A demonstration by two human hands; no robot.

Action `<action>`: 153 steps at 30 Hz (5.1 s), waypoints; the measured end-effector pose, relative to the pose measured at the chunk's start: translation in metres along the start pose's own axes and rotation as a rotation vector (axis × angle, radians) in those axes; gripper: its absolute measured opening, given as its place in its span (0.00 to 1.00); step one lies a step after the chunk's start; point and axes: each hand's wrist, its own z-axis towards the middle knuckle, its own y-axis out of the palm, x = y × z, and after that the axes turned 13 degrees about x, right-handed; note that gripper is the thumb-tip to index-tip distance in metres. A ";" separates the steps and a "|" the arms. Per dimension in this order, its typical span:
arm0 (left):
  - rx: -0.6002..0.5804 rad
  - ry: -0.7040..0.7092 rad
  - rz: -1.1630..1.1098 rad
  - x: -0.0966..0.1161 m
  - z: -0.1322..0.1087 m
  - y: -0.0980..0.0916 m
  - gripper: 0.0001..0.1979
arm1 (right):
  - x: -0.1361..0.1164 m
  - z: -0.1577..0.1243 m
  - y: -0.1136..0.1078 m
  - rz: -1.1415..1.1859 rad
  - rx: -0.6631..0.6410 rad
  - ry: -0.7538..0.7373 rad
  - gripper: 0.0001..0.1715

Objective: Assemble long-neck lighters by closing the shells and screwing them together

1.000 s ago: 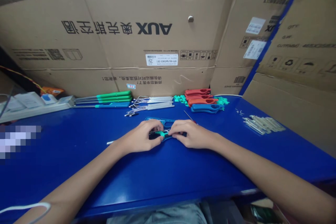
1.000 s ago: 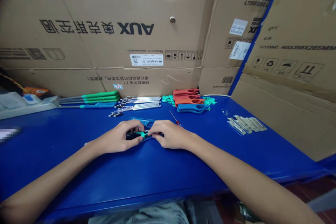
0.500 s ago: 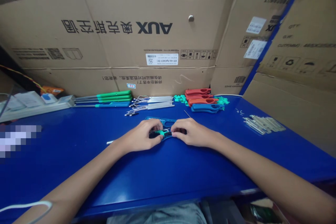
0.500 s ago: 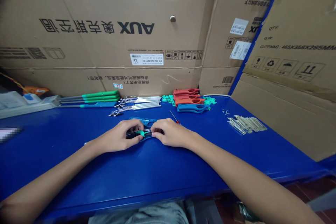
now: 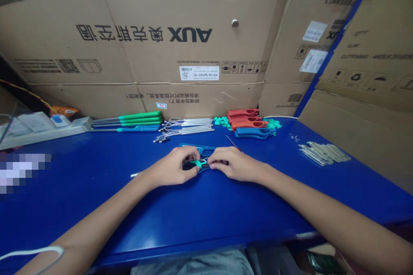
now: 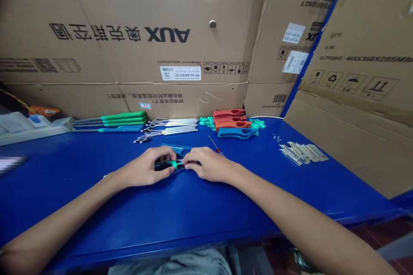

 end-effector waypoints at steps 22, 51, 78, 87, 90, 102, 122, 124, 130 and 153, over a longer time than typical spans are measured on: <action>-0.009 -0.004 -0.012 -0.006 -0.001 0.001 0.09 | 0.006 -0.002 0.008 0.007 0.112 -0.064 0.07; -0.017 -0.013 0.050 -0.004 0.000 -0.005 0.08 | 0.002 -0.003 0.013 0.068 0.144 -0.078 0.10; -0.013 -0.037 0.037 -0.006 -0.002 -0.003 0.10 | 0.005 -0.003 0.014 0.084 0.122 0.054 0.08; -0.017 -0.057 0.020 -0.007 0.000 -0.001 0.11 | 0.006 -0.003 0.013 0.087 0.099 0.056 0.09; -0.013 -0.062 0.013 -0.009 0.001 0.000 0.11 | 0.006 -0.002 0.011 0.091 0.078 0.063 0.10; -0.013 -0.064 -0.010 -0.010 0.001 0.000 0.11 | 0.008 -0.002 0.010 0.185 0.086 0.202 0.14; -0.007 -0.093 -0.073 -0.011 0.004 0.001 0.13 | 0.001 0.004 0.021 0.241 0.177 0.363 0.05; -0.020 -0.095 -0.089 -0.011 0.004 0.000 0.13 | 0.001 0.003 0.022 0.217 0.174 0.342 0.06; -0.049 -0.112 -0.131 -0.011 0.005 -0.002 0.11 | -0.003 -0.001 0.015 0.143 0.139 0.195 0.07; -0.064 -0.227 -0.155 -0.016 0.007 -0.008 0.11 | -0.002 -0.003 0.003 0.008 0.057 0.033 0.04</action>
